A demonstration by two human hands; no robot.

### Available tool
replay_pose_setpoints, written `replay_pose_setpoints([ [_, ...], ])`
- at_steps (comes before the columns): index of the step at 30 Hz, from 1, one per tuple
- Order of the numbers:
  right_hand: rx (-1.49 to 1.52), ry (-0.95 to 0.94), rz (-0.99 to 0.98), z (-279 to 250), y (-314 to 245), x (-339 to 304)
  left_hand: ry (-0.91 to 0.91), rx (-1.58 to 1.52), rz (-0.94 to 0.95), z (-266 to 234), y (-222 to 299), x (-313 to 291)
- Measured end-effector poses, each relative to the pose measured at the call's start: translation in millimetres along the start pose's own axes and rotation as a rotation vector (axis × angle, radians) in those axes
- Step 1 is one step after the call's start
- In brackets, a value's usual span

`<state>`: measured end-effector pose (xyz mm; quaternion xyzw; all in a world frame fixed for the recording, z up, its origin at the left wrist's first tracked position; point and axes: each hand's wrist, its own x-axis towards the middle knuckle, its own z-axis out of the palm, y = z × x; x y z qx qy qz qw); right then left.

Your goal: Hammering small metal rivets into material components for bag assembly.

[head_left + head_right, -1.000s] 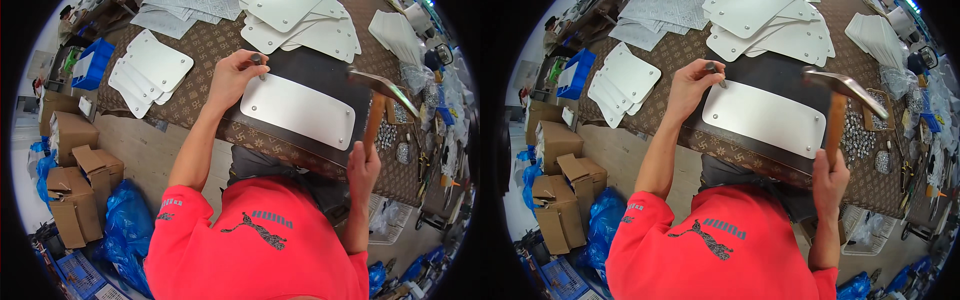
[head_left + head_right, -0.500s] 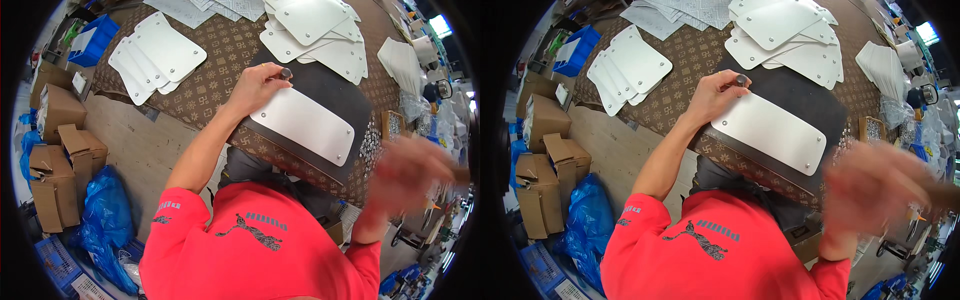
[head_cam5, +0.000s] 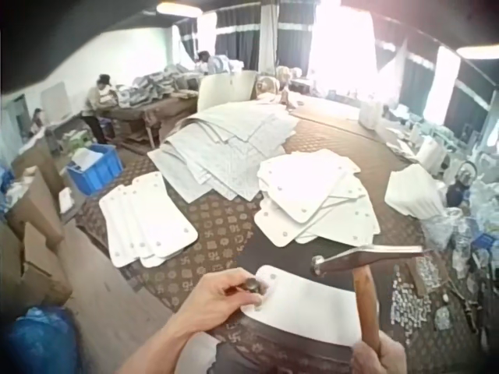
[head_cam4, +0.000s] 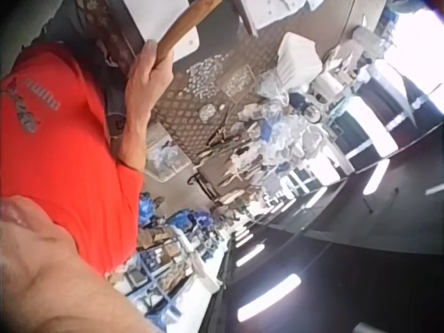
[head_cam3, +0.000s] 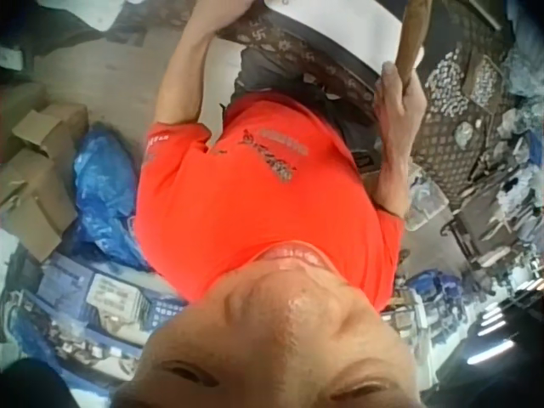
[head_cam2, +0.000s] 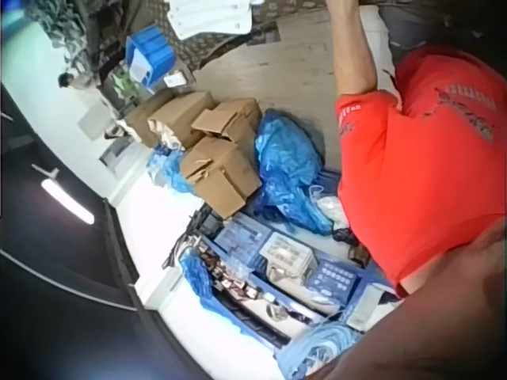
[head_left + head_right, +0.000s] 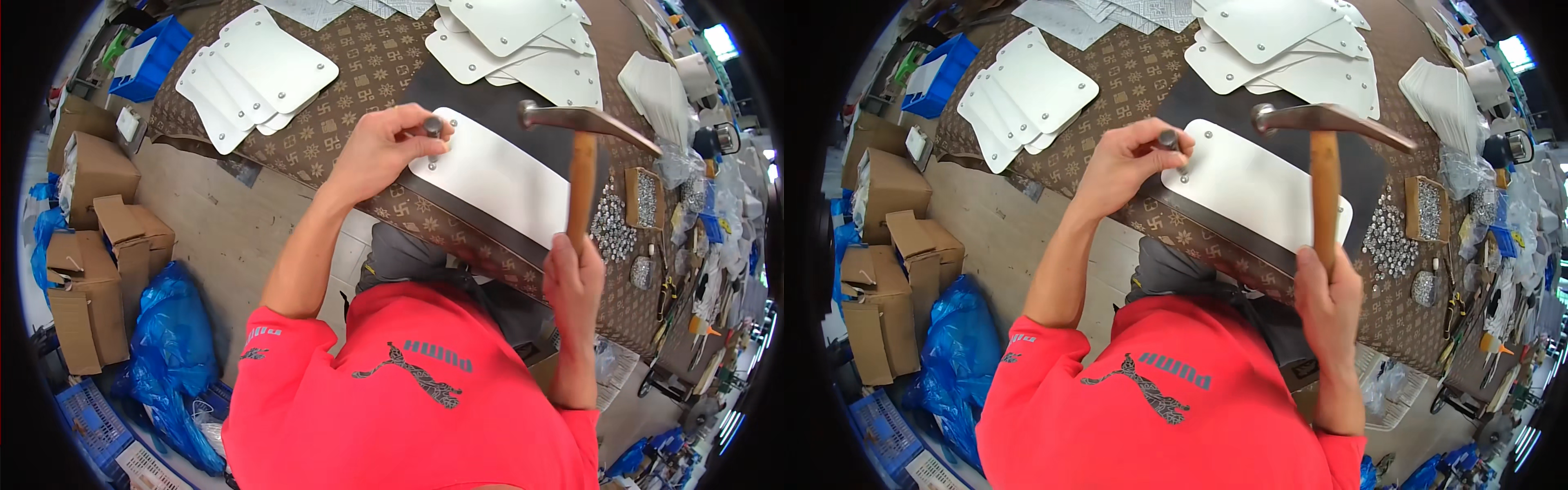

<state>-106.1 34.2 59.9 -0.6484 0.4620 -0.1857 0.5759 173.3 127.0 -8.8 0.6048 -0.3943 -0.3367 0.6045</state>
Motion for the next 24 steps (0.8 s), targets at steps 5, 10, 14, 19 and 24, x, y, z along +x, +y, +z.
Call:
replay_pose_setpoints([
  [5,-0.04,-0.008,-0.08,15.4,-16.8,-5.5,0.018,0.05,-0.01,4.6,-8.2,-15.1],
  [10,0.513,-0.061,-0.576,-14.7,-88.2,-29.0,-0.016,0.131,0.075,6.5,-8.1,-16.1],
  [14,0.112,-0.06,-0.667,5.7,-37.7,-9.3,-0.036,0.232,0.109,3.9,-13.1,-22.6],
  [19,-0.453,-0.122,-0.18,-8.0,-6.3,-12.1,-0.043,0.171,0.061,9.6,-3.2,-10.2],
  [24,0.22,0.204,-0.297,-31.0,-27.8,-41.2,-0.103,-0.135,0.118,52.5,9.4,18.7],
])
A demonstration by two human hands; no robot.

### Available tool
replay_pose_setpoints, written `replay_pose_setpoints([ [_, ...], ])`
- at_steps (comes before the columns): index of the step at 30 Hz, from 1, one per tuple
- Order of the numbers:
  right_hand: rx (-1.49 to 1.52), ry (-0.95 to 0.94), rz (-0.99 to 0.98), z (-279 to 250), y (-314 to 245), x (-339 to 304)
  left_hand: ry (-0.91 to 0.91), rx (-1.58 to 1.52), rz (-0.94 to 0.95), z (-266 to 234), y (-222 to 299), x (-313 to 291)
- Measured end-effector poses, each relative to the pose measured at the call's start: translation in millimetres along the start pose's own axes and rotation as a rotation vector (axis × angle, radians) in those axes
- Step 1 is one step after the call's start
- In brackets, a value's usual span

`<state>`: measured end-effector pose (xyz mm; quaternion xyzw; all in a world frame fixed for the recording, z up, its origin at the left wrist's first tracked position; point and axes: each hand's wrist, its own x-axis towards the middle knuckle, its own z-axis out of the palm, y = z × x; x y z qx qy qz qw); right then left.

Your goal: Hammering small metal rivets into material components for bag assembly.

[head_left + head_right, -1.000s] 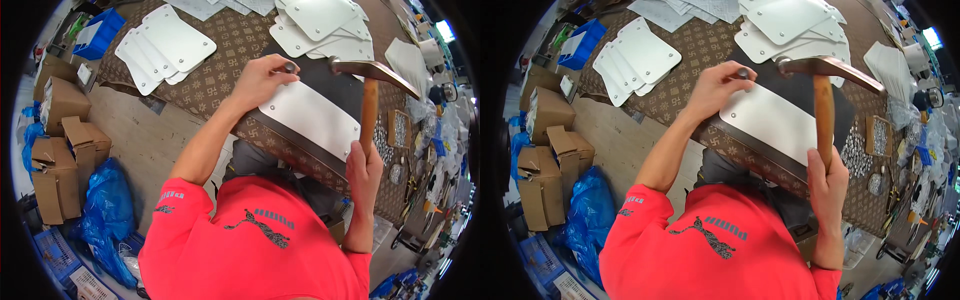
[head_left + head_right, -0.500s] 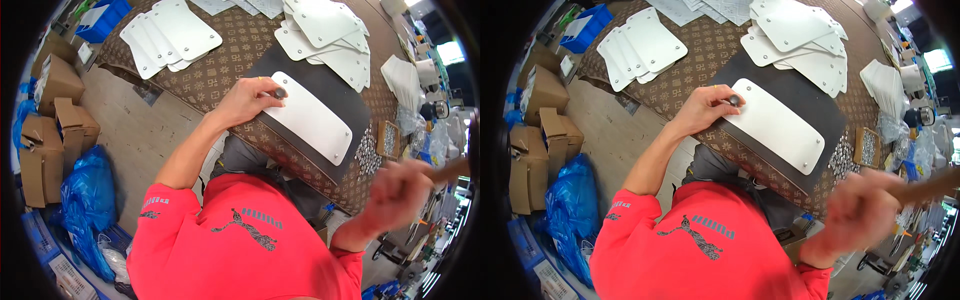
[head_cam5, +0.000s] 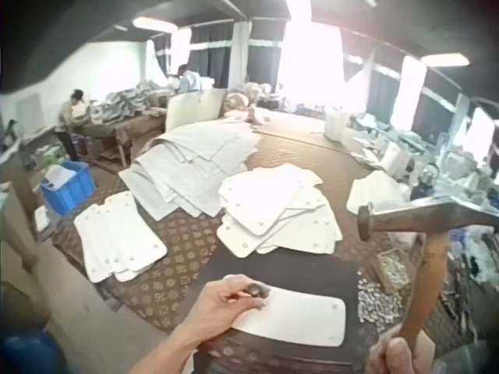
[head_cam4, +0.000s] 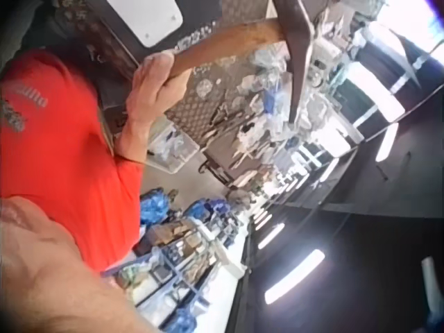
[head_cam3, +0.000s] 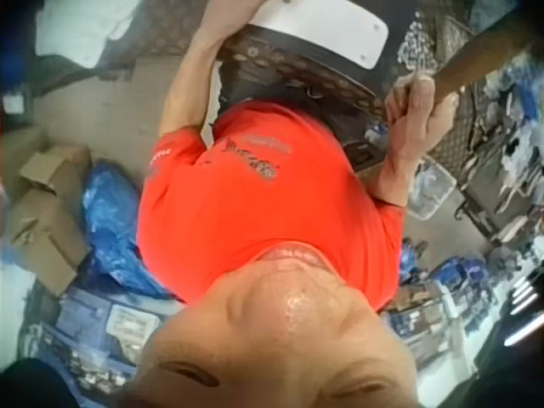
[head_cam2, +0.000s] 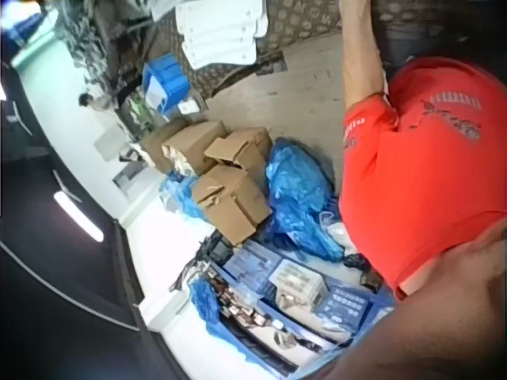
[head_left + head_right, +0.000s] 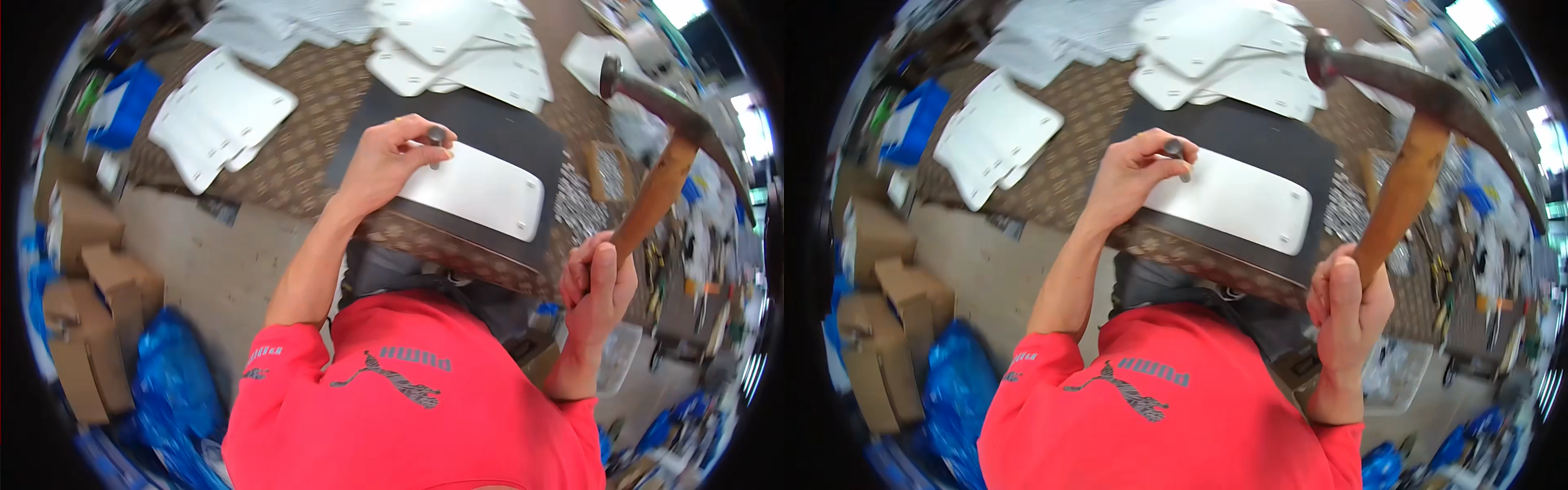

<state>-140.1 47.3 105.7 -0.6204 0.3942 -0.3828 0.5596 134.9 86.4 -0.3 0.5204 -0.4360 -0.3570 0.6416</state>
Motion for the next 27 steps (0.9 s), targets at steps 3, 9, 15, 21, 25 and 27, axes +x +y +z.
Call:
replay_pose_setpoints([
  [3,0.06,0.118,-0.061,-27.6,-3.8,-10.7,-0.117,-0.048,0.008,53.9,-10.0,34.8],
  [9,-0.096,0.27,-0.097,-72.1,11.7,-41.9,-0.311,-0.066,-0.045,129.1,-51.1,72.2],
  [15,-0.117,0.355,-0.061,-95.6,5.5,-35.3,-0.341,0.125,-0.002,144.1,-64.2,80.1],
  [21,0.478,-0.091,-0.588,-127.1,-29.7,4.8,-0.339,0.187,0.002,142.0,-58.6,76.3],
  [25,-0.797,0.148,-0.408,-107.7,72.0,12.1,-0.342,0.204,0.105,143.7,-60.5,76.8],
  [27,-0.677,0.026,-0.028,-91.1,72.8,0.0,-0.365,0.224,0.088,145.9,-56.7,70.9],
])
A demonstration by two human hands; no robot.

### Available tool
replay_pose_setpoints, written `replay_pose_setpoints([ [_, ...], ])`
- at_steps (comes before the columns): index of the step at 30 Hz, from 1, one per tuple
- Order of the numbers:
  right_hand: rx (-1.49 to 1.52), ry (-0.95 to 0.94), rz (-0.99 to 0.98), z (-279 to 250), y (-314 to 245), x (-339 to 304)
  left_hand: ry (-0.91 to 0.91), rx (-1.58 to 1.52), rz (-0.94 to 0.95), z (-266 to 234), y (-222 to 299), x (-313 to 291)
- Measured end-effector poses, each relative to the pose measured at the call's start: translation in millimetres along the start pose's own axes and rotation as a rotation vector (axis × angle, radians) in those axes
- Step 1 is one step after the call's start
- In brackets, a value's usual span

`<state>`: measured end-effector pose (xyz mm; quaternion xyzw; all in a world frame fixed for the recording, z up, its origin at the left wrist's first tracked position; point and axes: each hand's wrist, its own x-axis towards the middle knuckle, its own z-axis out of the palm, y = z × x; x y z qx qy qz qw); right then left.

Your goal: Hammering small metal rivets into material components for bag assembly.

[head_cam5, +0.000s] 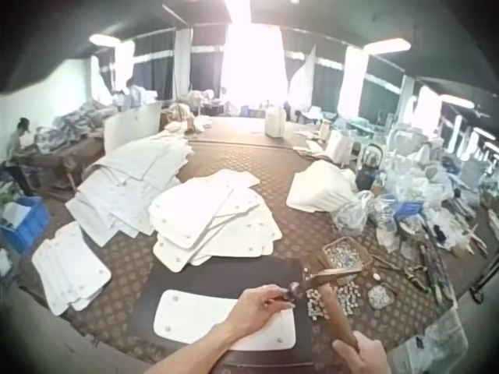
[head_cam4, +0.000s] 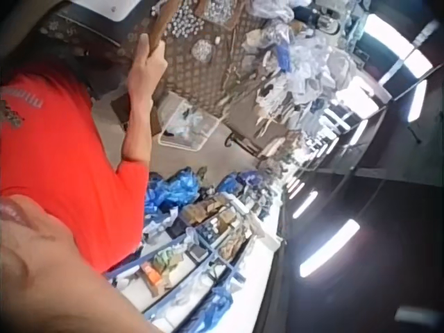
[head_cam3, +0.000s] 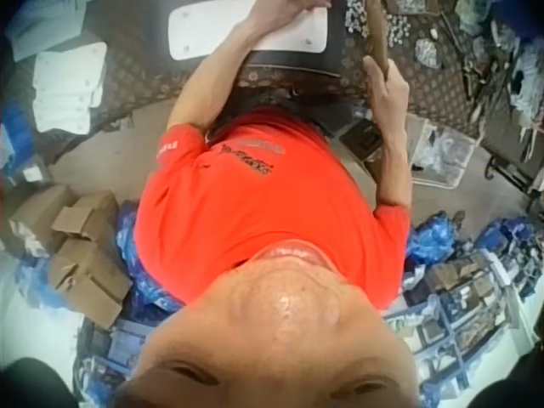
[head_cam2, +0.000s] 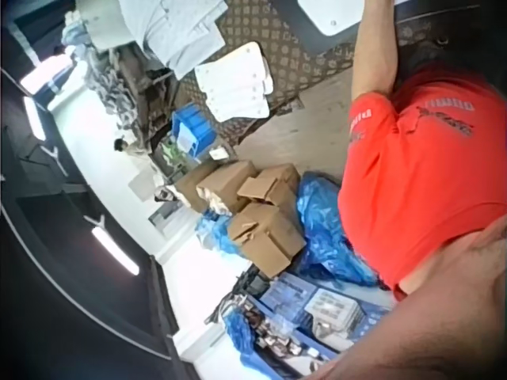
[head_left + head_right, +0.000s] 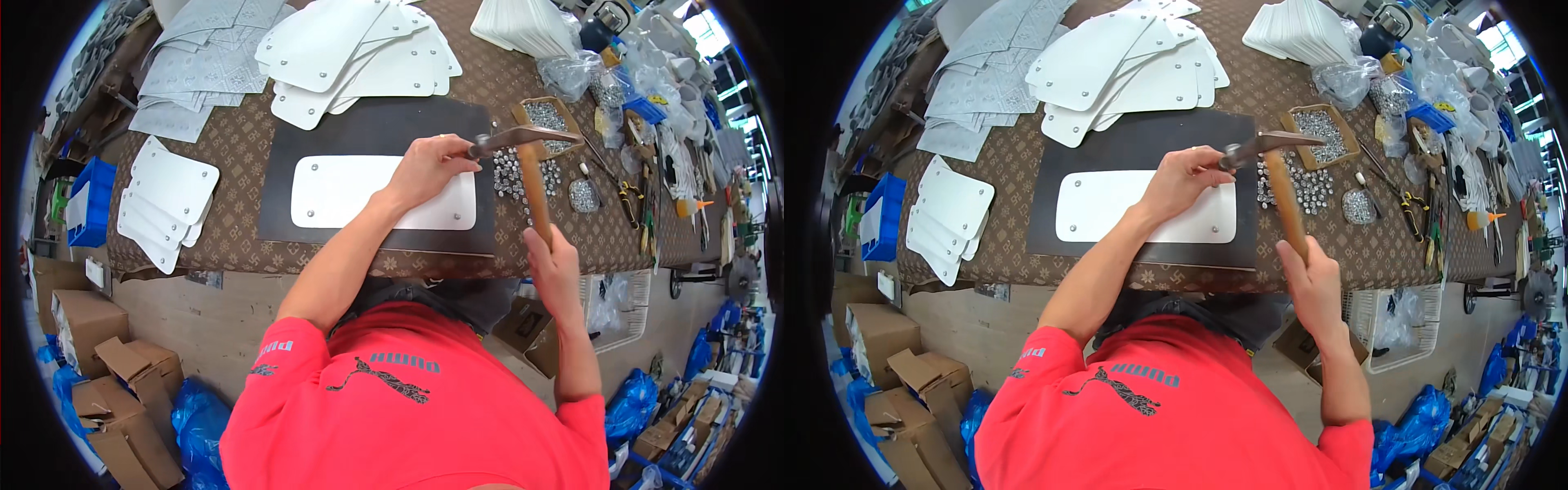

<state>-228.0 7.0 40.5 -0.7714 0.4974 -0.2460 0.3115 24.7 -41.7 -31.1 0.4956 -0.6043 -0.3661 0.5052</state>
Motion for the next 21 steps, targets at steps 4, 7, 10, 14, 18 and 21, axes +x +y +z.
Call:
replay_pose_setpoints([
  [4,0.525,0.177,0.441,-13.9,-19.5,-18.6,0.015,-0.105,-0.052,-6.8,6.5,-3.1],
  [7,0.674,0.289,0.433,-29.9,-20.1,-26.6,-0.032,-0.194,-0.097,-10.0,26.3,-11.1],
  [10,0.651,0.38,0.413,-33.8,-21.3,-32.7,-0.101,-0.248,-0.132,-7.1,37.2,-24.8],
  [14,0.637,0.492,0.28,-30.3,-28.6,-39.9,-0.198,-0.215,-0.161,8.2,25.0,-36.8],
  [18,0.772,0.601,0.022,-64.8,-59.0,-37.6,-0.116,-0.134,-0.127,9.6,20.2,-46.5],
  [21,0.942,0.502,-0.331,-76.0,-90.1,-42.0,-0.126,-0.149,-0.066,9.6,18.1,-45.4],
])
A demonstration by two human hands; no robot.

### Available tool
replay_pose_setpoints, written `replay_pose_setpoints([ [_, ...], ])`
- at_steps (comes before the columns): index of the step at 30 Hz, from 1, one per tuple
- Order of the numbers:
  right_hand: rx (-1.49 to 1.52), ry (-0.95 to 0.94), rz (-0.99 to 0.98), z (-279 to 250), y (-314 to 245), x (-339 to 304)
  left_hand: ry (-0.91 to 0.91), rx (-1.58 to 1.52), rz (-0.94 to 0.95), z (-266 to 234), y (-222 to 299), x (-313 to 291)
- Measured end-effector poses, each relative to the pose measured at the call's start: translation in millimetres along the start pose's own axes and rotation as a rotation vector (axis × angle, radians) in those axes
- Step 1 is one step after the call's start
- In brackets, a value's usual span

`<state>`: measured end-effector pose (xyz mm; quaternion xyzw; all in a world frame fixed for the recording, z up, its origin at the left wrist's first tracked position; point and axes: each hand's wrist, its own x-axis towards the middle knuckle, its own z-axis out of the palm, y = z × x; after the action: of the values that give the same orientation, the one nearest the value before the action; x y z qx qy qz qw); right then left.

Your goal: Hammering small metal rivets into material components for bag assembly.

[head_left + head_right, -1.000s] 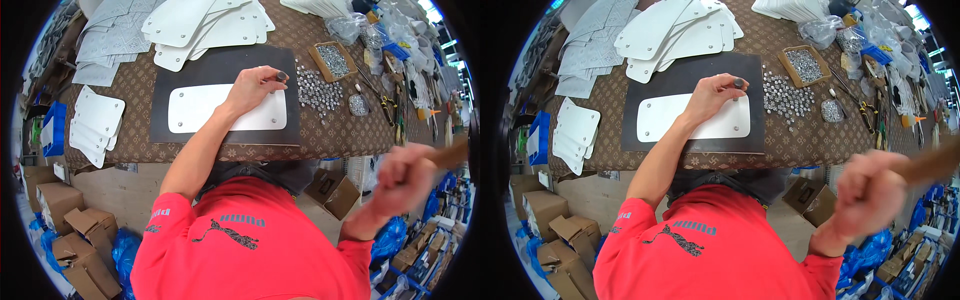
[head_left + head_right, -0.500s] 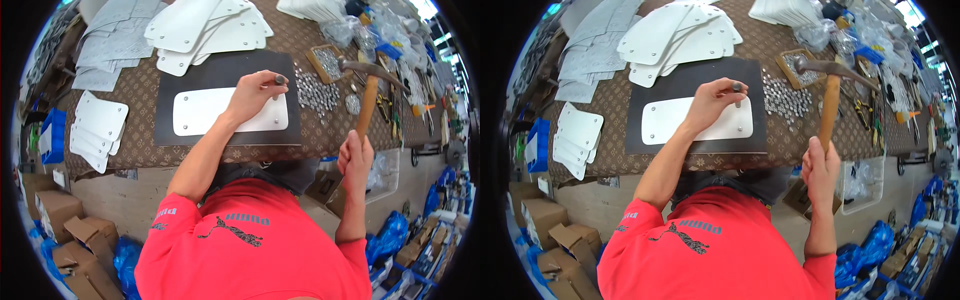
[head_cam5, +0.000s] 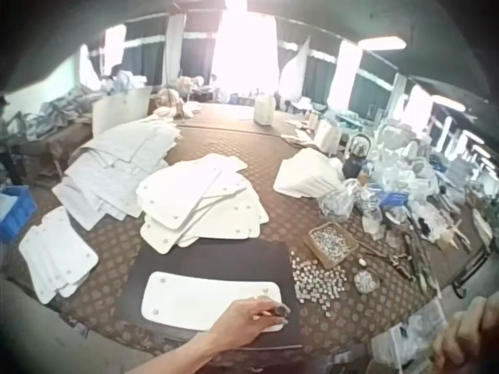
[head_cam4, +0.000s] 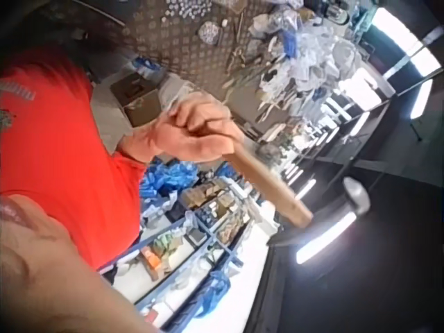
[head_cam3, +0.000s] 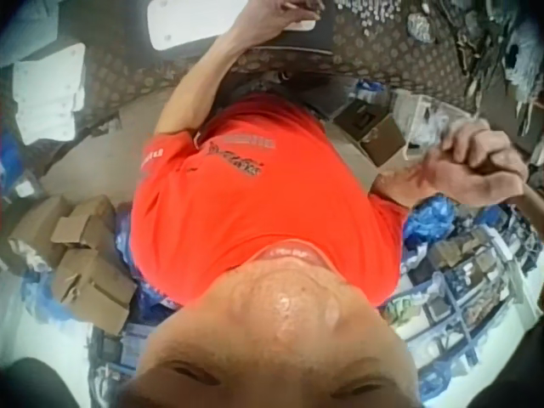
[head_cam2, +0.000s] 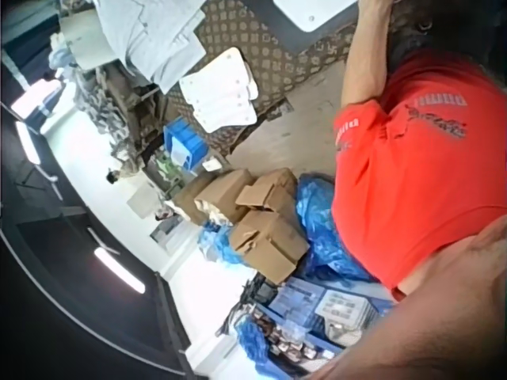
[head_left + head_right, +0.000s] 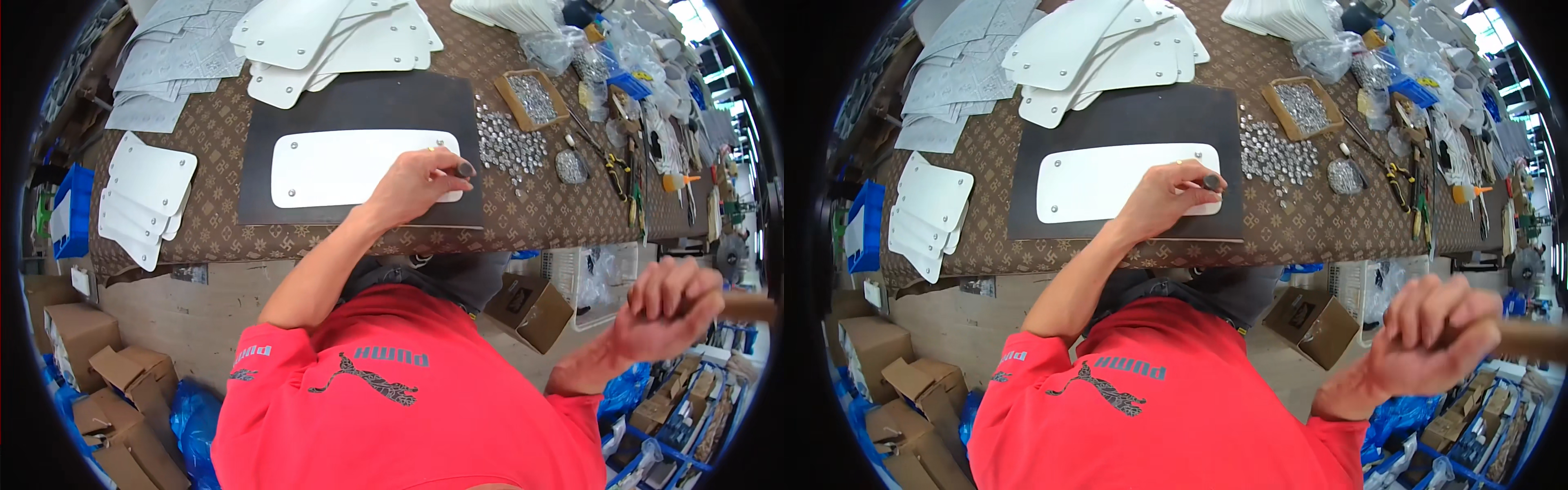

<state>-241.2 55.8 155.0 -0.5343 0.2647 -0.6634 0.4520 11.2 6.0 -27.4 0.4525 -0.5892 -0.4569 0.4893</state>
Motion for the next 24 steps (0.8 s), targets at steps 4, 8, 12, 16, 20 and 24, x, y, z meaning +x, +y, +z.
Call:
replay_pose_setpoints([
  [4,-0.855,-0.337,0.253,-61.6,76.8,-51.1,0.034,-0.04,0.01,3.4,-8.2,-7.2],
  [8,-0.577,-0.005,0.841,-41.0,69.8,-61.9,0.036,0.065,0.078,2.7,-6.8,-5.9],
  [12,-0.374,0.12,0.672,-39.5,95.2,-56.2,0.279,-0.51,-0.167,-11.0,1.7,-3.6],
  [16,-0.254,0.124,0.751,-44.2,125.4,-49.0,0.426,0.063,-0.26,-73.8,16.4,-7.0],
  [20,-0.251,0.17,0.808,-38.5,153.3,-40.6,0.229,0.811,-0.015,-96.2,11.3,-24.3],
  [24,-0.262,0.097,0.797,-45.3,167.6,-32.1,0.069,0.903,-0.296,-95.6,19.6,-29.6],
])
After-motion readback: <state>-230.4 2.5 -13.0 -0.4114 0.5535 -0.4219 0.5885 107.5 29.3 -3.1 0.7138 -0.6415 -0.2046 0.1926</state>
